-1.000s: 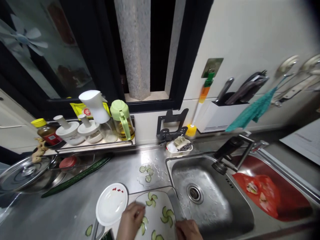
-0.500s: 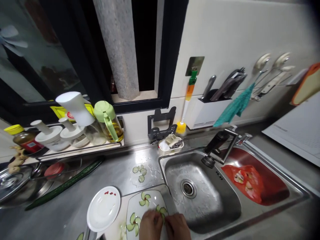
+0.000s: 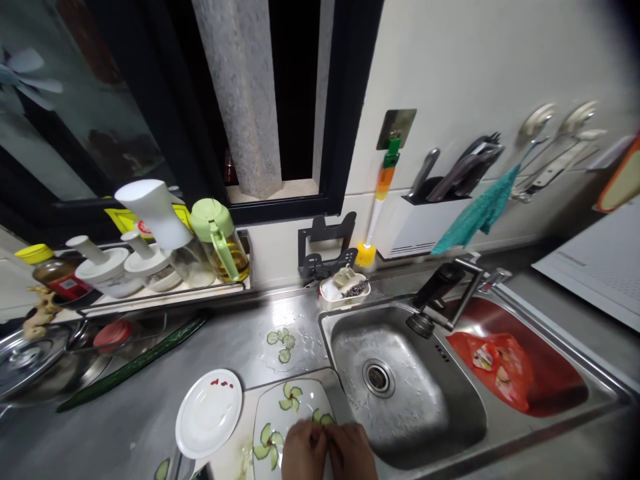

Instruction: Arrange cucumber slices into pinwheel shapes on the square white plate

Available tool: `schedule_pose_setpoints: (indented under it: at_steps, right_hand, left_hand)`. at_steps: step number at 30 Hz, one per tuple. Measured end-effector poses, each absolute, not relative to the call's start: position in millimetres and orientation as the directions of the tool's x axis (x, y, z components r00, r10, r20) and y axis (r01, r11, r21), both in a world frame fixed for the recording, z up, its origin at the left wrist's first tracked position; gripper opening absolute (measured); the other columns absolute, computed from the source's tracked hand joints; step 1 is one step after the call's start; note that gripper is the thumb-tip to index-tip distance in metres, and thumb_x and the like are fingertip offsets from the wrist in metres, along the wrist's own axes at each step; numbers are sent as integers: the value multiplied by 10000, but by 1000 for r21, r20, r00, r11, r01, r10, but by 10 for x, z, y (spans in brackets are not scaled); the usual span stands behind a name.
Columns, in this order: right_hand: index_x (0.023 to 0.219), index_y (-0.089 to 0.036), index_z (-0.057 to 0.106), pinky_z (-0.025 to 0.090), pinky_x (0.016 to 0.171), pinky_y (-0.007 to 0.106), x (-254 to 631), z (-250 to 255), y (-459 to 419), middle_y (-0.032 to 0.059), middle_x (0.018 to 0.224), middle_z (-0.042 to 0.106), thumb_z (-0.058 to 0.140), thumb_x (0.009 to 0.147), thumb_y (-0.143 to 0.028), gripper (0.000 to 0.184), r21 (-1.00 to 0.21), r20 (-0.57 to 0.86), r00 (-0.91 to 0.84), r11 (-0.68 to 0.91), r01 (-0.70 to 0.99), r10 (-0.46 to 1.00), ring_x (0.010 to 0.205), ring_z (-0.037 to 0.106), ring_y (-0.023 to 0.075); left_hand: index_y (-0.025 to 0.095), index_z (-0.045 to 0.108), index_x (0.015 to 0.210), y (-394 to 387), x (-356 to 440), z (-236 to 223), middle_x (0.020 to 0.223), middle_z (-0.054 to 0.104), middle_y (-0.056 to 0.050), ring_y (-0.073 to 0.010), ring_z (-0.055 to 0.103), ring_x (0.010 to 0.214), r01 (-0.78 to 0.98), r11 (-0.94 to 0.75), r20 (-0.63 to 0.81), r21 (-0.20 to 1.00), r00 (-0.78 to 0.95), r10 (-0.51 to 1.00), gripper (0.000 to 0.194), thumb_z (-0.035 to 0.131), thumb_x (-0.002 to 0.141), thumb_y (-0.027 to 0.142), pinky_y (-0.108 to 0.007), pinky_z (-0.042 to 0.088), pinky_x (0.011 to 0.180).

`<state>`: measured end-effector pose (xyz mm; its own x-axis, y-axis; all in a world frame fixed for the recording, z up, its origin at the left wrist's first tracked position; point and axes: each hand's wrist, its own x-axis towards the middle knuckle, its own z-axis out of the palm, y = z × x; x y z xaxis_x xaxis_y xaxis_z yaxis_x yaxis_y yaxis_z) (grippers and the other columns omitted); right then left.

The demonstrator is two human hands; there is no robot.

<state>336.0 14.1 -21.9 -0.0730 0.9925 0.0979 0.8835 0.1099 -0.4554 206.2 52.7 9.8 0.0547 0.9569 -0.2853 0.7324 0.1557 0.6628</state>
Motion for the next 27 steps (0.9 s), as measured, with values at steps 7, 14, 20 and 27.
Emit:
schedule_pose_setpoints:
  at_steps: [7, 14, 20, 27]
  right_hand:
    - [996, -257, 657, 466, 733, 325, 3337, -168, 171, 24, 845, 692, 497, 856, -159, 234, -442, 52, -56, 73, 894, 997, 807, 601, 218]
    - [1024, -257, 667, 459, 759, 339, 3310, -95, 185, 35, 871, 690, 484, 865, -157, 263, -462, 3, -27, 25, 887, 1000, 843, 594, 226]
    - [1023, -244, 671, 459, 751, 333, 3329, -79, 199, 42, 861, 689, 486, 869, -181, 249, -497, 18, -32, 36, 867, 999, 837, 590, 221]
    - [928, -249, 678, 429, 746, 343, 3285, -124, 173, 39, 789, 664, 505, 858, -170, 202, -529, 164, 68, 30, 848, 984, 802, 562, 223]
  left_hand:
    - [177, 674, 752, 515, 2008, -45, 798, 685, -74, -193, 629, 791, 679, 74, -218, 730, 128, 968, 197, 483, 799, 193, -295, 455, 761]
    - [185, 694, 834, 531, 1992, -10, 861, 693, -77, -185, 635, 834, 645, 55, -228, 762, 187, 955, 229, 468, 799, 167, -287, 465, 781]
    - [174, 690, 791, 555, 2029, 136, 810, 680, -66, -173, 623, 785, 668, 87, -242, 739, 143, 960, 239, 454, 783, 136, -279, 458, 754]
    - [199, 700, 787, 562, 1953, 40, 792, 688, -60, -169, 638, 762, 627, 55, -213, 777, 180, 960, 190, 510, 785, 197, -270, 481, 720]
